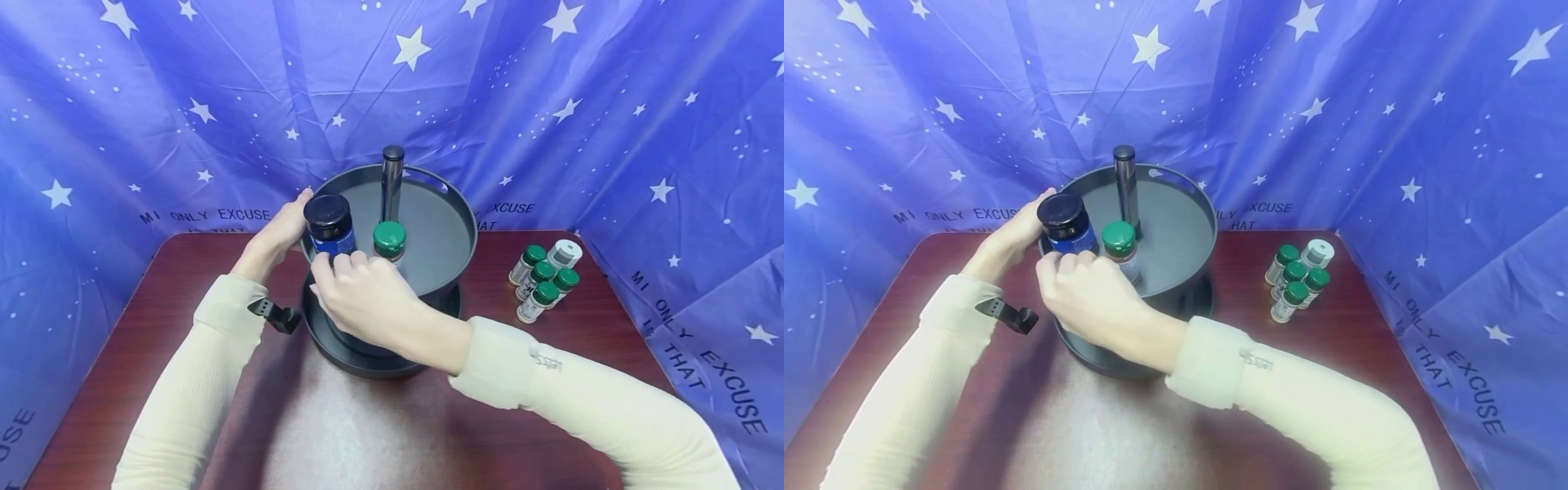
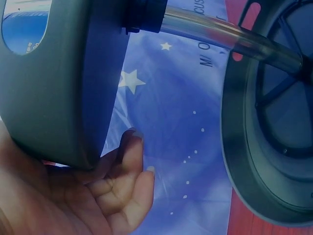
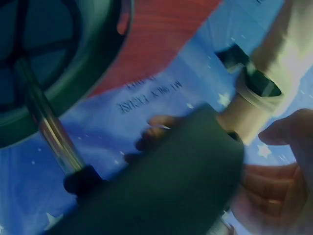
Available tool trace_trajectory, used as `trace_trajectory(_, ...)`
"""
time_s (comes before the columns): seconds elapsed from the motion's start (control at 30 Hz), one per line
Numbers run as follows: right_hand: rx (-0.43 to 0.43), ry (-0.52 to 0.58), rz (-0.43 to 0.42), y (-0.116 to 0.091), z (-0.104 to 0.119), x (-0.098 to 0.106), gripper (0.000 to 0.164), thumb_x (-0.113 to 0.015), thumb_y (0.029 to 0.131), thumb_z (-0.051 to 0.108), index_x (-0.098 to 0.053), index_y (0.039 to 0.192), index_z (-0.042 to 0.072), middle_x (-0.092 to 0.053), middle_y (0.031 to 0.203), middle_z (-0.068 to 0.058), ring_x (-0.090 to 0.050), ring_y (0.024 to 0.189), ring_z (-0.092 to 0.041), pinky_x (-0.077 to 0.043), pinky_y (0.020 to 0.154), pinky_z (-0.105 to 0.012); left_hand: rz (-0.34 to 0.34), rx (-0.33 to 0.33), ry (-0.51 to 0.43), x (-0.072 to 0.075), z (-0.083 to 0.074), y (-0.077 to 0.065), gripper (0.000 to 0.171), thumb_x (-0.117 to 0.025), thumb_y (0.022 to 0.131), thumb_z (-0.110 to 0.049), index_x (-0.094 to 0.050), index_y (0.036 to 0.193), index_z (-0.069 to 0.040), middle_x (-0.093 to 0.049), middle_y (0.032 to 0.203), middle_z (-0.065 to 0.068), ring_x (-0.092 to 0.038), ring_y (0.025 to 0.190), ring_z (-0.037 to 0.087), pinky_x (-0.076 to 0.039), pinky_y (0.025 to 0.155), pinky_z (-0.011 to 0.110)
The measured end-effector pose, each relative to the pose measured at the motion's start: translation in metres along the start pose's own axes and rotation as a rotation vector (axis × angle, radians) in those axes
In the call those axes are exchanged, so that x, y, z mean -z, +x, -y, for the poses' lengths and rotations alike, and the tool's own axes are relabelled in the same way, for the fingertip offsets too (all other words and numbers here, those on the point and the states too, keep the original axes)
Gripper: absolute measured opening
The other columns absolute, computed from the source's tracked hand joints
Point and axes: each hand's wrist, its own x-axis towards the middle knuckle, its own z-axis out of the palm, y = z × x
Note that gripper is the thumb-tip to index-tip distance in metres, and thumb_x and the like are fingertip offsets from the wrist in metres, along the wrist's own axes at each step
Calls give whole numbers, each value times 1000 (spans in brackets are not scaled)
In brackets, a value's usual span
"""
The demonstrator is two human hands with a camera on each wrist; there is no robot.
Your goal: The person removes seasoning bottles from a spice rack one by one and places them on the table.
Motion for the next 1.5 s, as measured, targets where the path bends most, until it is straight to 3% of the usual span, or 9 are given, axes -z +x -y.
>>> trace_trajectory(0.27, -19, -152, 3, 4, 16, -25, 43, -56, 96, 48, -67, 96, 6, -67, 68, -3, -59, 55, -14, -47, 45, -24, -16, -23, 16, 0, 0, -2, 79, -12, 104, -55, -54, 123, 9, -62, 67, -4, -62, 52, 6, -56, 57, 26)
trace_trajectory(0.5, 4, -204, -25, 5, 18, -34, 26, -52, 101, 29, -65, 97, 7, -66, 67, 0, -57, 54, -12, -46, 46, -24, -34, -29, 31, 0, -2, -2, 79, -12, 104, -55, -55, 126, 8, -63, 91, 6, -62, 61, 4, -54, 63, 22)
trace_trajectory(0.63, 30, -189, 5, 2, 17, -36, 19, -51, 94, 14, -65, 104, 6, -66, 68, 0, -57, 55, -13, -44, 46, -24, -9, -22, 40, 1, -3, -1, 80, -11, 103, -56, -50, 135, 5, -62, 98, 11, -62, 63, 5, -54, 66, 23)
trace_trajectory(0.73, 52, -168, 14, 0, 16, -37, 22, -51, 94, 13, -65, 108, 4, -66, 70, 0, -57, 56, -13, -44, 46, -24, 17, -30, 41, 3, -3, -1, 76, -11, 104, -55, -39, 147, 0, -62, 95, 8, -62, 65, 6, -54, 69, 24)
trace_trajectory(0.83, 73, -152, 16, -2, 15, -38, 24, -51, 93, 13, -65, 110, 3, -67, 72, -1, -58, 56, -13, -44, 47, -25, 45, -39, 41, 4, -1, 0, 75, -10, 104, -56, -46, 139, -1, -63, 83, 1, -62, 66, 7, -53, 72, 26)
trace_trajectory(0.93, 92, -128, 21, -4, 12, -38, 25, -51, 93, 13, -64, 111, 2, -67, 72, -1, -59, 57, -14, -44, 47, -26, 78, -42, 53, 4, 1, 2, 76, -8, 102, -59, -57, 111, -2, -63, 73, -4, -63, 65, 9, -53, 74, 29)
trace_trajectory(1.0, 103, -99, 28, -7, 9, -36, 25, -52, 93, 12, -64, 112, 2, -66, 72, -1, -59, 57, -14, -45, 47, -26, 106, -44, 70, 4, 2, 2, 75, -9, 102, -61, -58, 107, -4, -63, 72, -7, -63, 66, 9, -53, 78, 31)
trace_trajectory(1.27, 174, -52, -21, -21, -3, -32, 21, -52, 97, 14, -63, 112, 4, -61, 68, 1, -56, 56, -14, -42, 48, -24, 194, -2, 61, 8, 4, 3, 84, -12, 100, -65, -58, 127, 0, -70, 76, -9, -69, 75, 8, -48, 101, 44)
trace_trajectory(1.5, 204, -37, -36, -30, -11, -27, 16, -49, 100, 16, -60, 103, 5, -52, 62, 3, -50, 53, -14, -37, 48, -23, 203, 2, -3, 7, 6, 4, 80, -15, 101, -64, -57, 128, -1, -70, 76, -13, -69, 73, 6, -50, 96, 38)
